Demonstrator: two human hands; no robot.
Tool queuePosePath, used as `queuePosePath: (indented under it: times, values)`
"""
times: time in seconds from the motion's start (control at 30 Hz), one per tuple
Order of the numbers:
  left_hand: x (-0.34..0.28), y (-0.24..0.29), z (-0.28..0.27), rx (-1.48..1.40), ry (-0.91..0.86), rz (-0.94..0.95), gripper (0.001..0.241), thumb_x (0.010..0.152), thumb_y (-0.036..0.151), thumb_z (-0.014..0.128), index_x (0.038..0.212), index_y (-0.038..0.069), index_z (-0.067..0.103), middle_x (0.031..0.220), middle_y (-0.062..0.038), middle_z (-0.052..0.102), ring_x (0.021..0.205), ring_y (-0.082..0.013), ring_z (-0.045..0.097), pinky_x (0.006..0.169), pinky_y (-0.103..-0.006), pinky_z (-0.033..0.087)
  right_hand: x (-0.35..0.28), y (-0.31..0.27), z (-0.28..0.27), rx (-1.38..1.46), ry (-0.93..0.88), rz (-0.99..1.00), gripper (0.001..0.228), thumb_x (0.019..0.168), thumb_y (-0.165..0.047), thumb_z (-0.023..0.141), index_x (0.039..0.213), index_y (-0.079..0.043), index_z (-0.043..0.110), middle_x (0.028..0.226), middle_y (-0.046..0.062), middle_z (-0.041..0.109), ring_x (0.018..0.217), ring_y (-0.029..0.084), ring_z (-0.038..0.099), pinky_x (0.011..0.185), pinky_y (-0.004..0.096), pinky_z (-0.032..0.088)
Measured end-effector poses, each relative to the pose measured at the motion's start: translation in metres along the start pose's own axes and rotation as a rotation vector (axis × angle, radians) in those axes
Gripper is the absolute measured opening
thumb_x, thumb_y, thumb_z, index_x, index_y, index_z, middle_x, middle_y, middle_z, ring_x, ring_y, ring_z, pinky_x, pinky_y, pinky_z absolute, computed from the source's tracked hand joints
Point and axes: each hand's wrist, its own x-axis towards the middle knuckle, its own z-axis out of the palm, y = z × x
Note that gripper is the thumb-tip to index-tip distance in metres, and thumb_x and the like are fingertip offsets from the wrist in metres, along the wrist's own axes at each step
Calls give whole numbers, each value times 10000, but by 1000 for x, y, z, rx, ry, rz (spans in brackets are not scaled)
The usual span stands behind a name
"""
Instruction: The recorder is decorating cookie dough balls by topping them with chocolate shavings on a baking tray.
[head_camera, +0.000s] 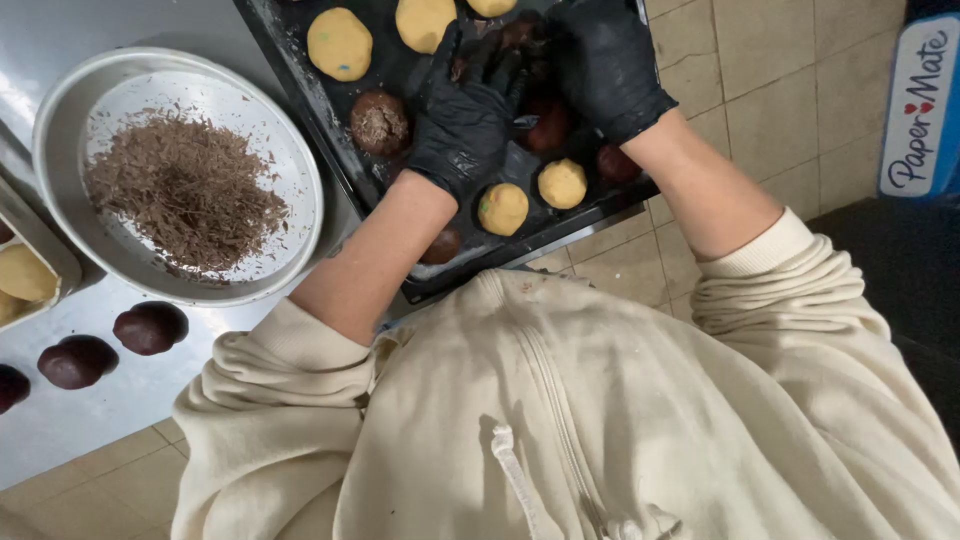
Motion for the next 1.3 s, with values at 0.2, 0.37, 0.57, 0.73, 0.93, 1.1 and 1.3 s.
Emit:
queuePosePath:
  times: [0.2,0.37,0.57,0.73,0.93,1.1,1.3]
  values:
    - [-9,-9,23,165,55,18,516,1119,200,386,1614,58,357,1660,-173,349,1543,-311,258,1280,-491,63,4,-8,-3,25,44,-28,182,907,-38,743,1088,-28,734,1091,158,719,991,358,686,829,433,553]
    - [-3,-6,13,42,-34,-31,488,1147,234,383,1609,83,334,1674,-151,302,1572,-318,257,1309,-506,58,4,-6,-12,-2,-2,-54,169,917,-87,781,1082,-66,754,1029,143,726,969,359,689,817,438,551]
    - [-17,8,-36,134,-42,62,531,1025,237,478,1529,81,425,1607,-156,367,1509,-316,312,1232,-577,165,-7,-3,-13,54,1,25,189,922,-85,786,1103,-64,736,1071,151,714,963,368,690,807,442,562]
    - [-35,18,-79,159,-83,117,589,897,238,561,1461,79,506,1537,-149,435,1439,-285,366,1159,-641,272,-12,-6,-4,-52,69,3,184,910,-55,766,1087,-51,717,1120,162,703,1020,383,683,819,437,565]
    - [-94,-23,-100,-21,248,157,531,986,113,664,1509,91,575,1563,-76,576,1460,-258,522,1191,-409,451,0,-18,-29,60,-94,150,180,952,-71,776,1132,-64,770,1046,171,746,857,340,726,729,405,572]
    - [-198,-59,-181,-542,409,-183,379,1051,-13,666,1426,26,621,1427,-163,655,1350,-308,631,1144,-346,487,9,-46,-23,653,-89,418,123,1030,-39,736,1143,-64,778,1027,69,764,911,138,726,794,312,591]
    - [-329,-144,-204,-1217,808,-357,352,1065,-5,577,1414,-49,593,1400,-131,685,1344,-226,662,1206,-344,506,46,-173,47,702,-195,-78,121,992,-50,745,1111,-32,734,1073,97,765,1000,192,740,878,328,596]
